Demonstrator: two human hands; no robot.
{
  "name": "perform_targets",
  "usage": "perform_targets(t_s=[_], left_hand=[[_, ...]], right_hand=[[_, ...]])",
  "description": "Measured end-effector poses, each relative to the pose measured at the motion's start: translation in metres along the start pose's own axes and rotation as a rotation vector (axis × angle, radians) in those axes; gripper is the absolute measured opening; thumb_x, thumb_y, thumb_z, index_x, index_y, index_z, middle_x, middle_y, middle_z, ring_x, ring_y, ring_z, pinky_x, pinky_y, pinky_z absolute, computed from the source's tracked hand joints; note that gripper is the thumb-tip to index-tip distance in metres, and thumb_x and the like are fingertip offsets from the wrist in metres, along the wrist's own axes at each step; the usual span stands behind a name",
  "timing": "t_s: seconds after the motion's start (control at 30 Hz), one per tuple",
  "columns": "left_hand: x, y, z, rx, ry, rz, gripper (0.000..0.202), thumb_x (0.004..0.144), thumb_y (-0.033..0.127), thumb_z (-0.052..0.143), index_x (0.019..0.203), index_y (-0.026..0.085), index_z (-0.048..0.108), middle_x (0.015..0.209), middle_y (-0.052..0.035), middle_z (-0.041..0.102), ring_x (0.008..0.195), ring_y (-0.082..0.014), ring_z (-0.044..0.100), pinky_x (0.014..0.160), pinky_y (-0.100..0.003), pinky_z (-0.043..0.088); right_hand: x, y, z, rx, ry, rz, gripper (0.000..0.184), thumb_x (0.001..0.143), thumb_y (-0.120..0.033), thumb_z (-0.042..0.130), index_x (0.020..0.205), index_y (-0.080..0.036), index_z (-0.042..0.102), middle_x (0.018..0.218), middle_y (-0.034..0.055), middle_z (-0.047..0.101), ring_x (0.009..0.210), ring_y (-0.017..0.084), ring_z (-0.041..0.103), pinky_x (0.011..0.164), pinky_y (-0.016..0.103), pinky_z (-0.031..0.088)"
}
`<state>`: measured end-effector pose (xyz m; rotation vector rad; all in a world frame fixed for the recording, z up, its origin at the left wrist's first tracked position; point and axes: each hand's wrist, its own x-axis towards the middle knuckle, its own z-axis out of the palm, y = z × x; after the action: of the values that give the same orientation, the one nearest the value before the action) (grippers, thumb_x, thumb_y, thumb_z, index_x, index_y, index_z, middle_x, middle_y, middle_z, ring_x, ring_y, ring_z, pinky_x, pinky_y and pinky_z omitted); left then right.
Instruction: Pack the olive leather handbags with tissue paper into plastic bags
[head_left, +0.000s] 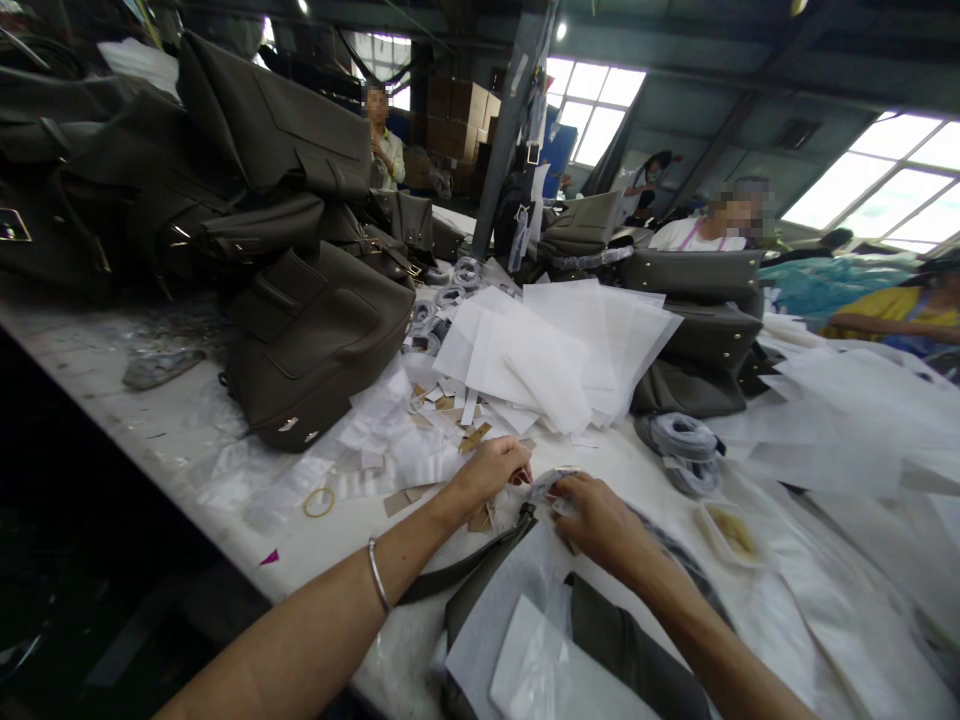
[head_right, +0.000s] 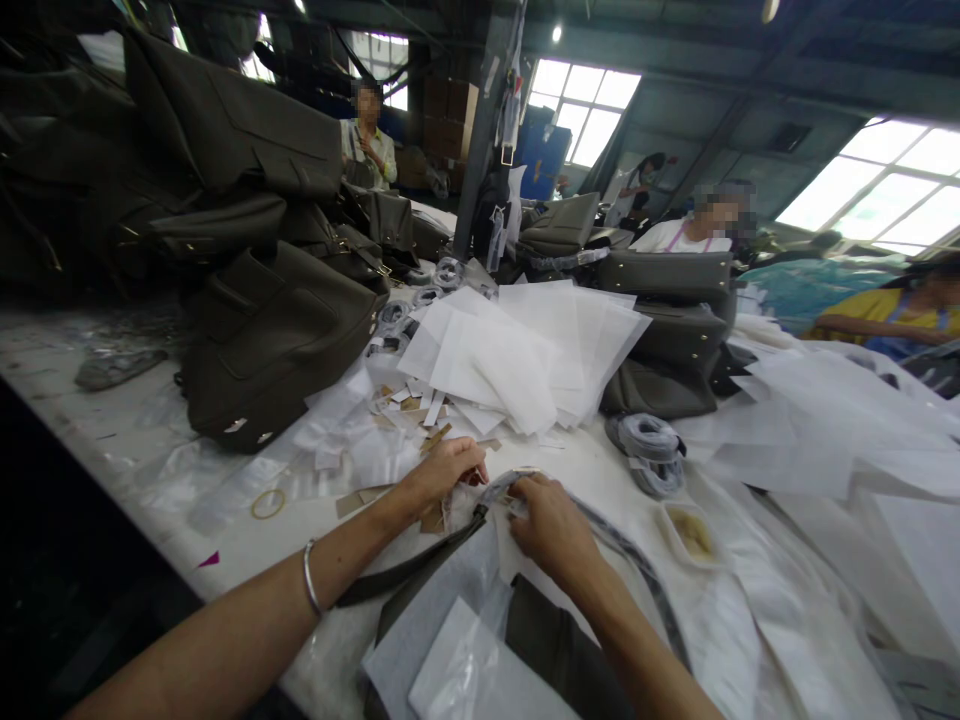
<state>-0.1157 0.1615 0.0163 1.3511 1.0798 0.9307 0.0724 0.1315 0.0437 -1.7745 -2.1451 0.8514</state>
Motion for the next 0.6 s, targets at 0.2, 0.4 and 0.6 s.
perform_targets(t_s=[0.2,0.4,0.6], left_hand=[[-0.001,-0.005,0.002,-0.226,-0.048,-0.054,0.036,0.079,0.051,0.052,0.071,0.016,0.058,0.071,-0.0047,0.067,0.064,-0.0139,0.059,0.065,-0.027,0.046],[0.002,-0.009,0.005,-0.271,-0.041,-0.069,0.033,0.076,0.049,0.060,0.070,0.016,0.059,0.069,-0.0037,0.066,0.062,-0.0134,0.057,0.065,-0.027,0.043],[0.002,-0.009,0.005,-0.301,-0.035,-0.064,0.034,0.075,0.049,0.062,0.068,0.016,0.059,0.064,-0.0020,0.063,0.059,-0.0119,0.053,0.064,-0.026,0.041]], right_hand=[[-0.007,0.014,0.003,-0.013,0.044,0.049,0.054,0.067,-0.028,0.068,0.119,-0.015,0.063,0.110,0.0108,0.069,0.100,0.027,0.064,0.089,0.036,0.046],[-0.003,0.013,0.007,-0.038,0.017,0.225,0.034,0.071,-0.041,0.070,0.093,-0.016,0.063,0.076,0.0016,0.066,0.072,0.020,0.061,0.062,0.028,0.040],[-0.003,-0.003,0.017,-0.248,0.045,0.161,0.023,0.067,-0.030,0.070,0.077,-0.019,0.054,0.070,0.0001,0.059,0.066,0.016,0.051,0.058,0.027,0.029]])
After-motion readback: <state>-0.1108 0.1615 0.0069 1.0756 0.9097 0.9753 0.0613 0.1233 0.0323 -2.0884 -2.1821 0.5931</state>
